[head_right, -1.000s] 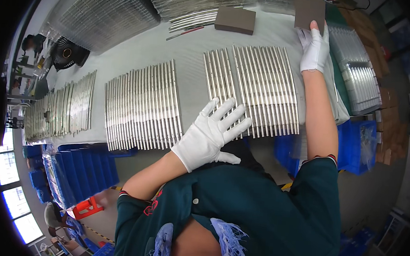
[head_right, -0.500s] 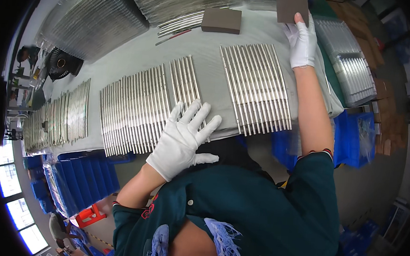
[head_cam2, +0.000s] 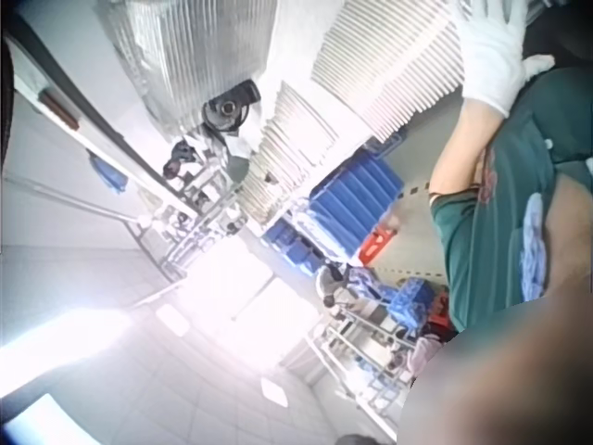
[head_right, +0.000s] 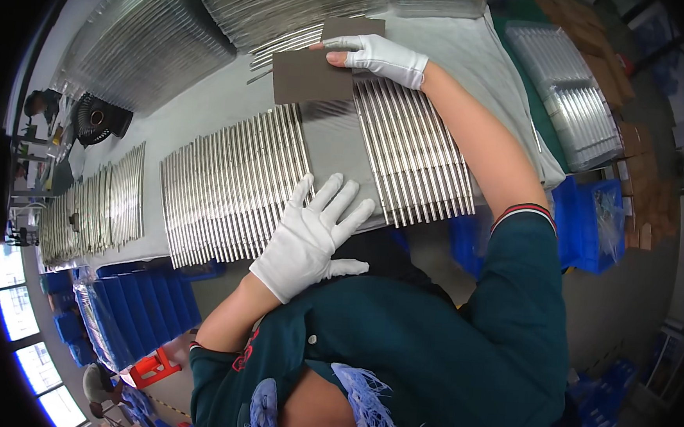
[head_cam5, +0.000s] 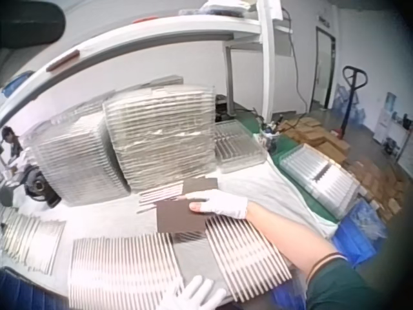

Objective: Using a sanding block to smooth the surface of metal strips on a factory workbench.

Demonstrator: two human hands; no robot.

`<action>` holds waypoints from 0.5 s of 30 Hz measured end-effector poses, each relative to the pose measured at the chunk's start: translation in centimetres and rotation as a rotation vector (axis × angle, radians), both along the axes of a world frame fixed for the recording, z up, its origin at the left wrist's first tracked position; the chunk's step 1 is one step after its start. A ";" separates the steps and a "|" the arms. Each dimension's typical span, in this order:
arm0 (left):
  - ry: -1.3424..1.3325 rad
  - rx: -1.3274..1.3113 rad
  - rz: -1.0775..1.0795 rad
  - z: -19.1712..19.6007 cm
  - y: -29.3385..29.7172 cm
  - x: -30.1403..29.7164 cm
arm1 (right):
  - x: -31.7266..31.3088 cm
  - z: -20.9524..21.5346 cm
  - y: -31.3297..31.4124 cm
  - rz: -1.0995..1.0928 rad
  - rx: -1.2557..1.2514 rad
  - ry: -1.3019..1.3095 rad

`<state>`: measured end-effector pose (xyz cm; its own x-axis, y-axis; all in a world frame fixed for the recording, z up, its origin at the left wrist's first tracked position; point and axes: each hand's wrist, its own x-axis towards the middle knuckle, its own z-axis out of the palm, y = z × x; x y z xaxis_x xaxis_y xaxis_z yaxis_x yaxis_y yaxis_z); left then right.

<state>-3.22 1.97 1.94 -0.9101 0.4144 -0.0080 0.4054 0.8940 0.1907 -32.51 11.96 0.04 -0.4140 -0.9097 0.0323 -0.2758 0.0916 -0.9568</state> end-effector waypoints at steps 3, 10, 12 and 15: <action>0.026 0.033 -0.038 -0.3 0.3 -0.6 | -0.2 0.1 0.3 0.017 -0.023 -0.170; 0.029 0.050 -0.082 -0.1 1.2 -1.8 | -0.2 0.8 1.3 -0.058 -0.072 -0.070; -0.007 0.047 -0.107 -0.2 1.6 -2.4 | -0.1 1.3 1.8 -0.135 -0.189 -0.076; 0.031 0.044 -0.156 -1.0 2.6 -3.6 | -2.2 0.3 3.9 -0.427 -0.706 -0.337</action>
<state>-6.82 4.61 0.90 -0.8343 0.5498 0.0407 0.5448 0.8108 0.2138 -34.67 15.83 0.30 -0.8017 -0.4902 0.3420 -0.0463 -0.5196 -0.8532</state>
